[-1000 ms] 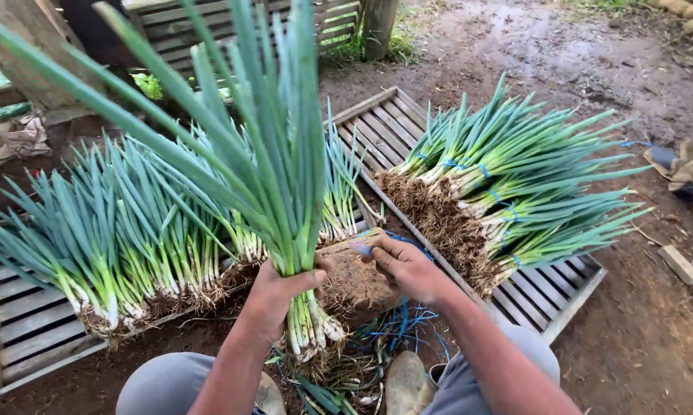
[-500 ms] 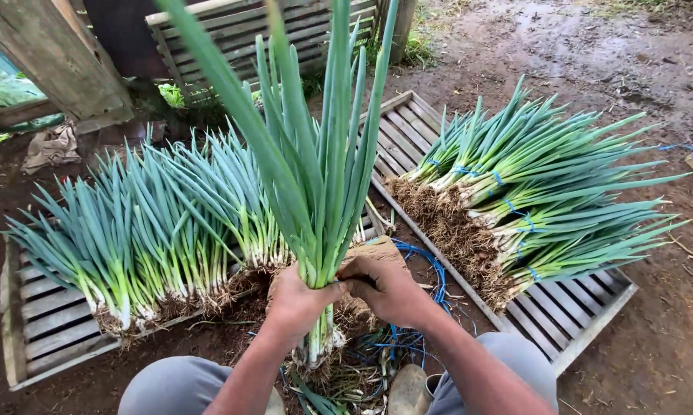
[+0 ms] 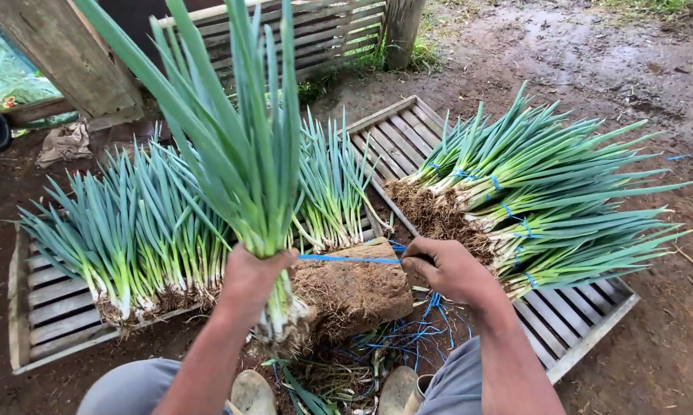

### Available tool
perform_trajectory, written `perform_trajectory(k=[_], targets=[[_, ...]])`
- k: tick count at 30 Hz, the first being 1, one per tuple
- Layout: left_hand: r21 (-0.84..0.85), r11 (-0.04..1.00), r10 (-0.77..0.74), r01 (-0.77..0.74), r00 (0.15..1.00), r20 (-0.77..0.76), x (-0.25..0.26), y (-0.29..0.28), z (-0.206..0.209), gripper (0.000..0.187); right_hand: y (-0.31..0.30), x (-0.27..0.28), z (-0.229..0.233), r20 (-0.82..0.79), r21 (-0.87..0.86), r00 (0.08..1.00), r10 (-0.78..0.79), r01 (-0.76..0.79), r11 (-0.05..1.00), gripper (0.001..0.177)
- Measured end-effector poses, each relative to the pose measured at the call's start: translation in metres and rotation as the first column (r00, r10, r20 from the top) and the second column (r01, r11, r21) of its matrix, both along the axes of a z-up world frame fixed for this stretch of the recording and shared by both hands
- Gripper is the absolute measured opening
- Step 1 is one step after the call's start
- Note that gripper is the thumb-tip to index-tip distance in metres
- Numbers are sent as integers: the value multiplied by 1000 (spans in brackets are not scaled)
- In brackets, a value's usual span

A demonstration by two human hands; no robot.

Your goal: The person gathers bunches of green onions, aligns the roots, and ties them together using blue plastic ties. The person then places the tied bundles onto a wooden crate next to other completed bundles.

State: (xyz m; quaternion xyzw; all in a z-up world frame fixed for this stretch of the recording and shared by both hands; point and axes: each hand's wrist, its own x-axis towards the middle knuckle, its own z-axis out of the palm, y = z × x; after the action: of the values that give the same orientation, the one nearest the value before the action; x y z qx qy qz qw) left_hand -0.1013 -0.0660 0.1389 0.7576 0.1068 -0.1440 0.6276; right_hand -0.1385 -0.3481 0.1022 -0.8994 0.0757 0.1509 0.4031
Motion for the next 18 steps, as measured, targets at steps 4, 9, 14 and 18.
perform_trajectory(k=[4,9,14,18], targets=[[-10,998,64,-63,993,96,-1,13,0,27,-17,0,-30,-149,-202,985,82,-112,973,22],[1,993,115,-118,969,217,-3,25,-4,37,-63,9,-78,-97,-422,995,15,-55,905,46],[-88,993,95,-79,977,189,-2,12,-12,31,7,-12,10,-31,-98,997,64,-66,993,58],[-92,995,-12,25,991,136,6,-11,-26,30,30,-15,1,216,216,976,-28,-20,976,41]])
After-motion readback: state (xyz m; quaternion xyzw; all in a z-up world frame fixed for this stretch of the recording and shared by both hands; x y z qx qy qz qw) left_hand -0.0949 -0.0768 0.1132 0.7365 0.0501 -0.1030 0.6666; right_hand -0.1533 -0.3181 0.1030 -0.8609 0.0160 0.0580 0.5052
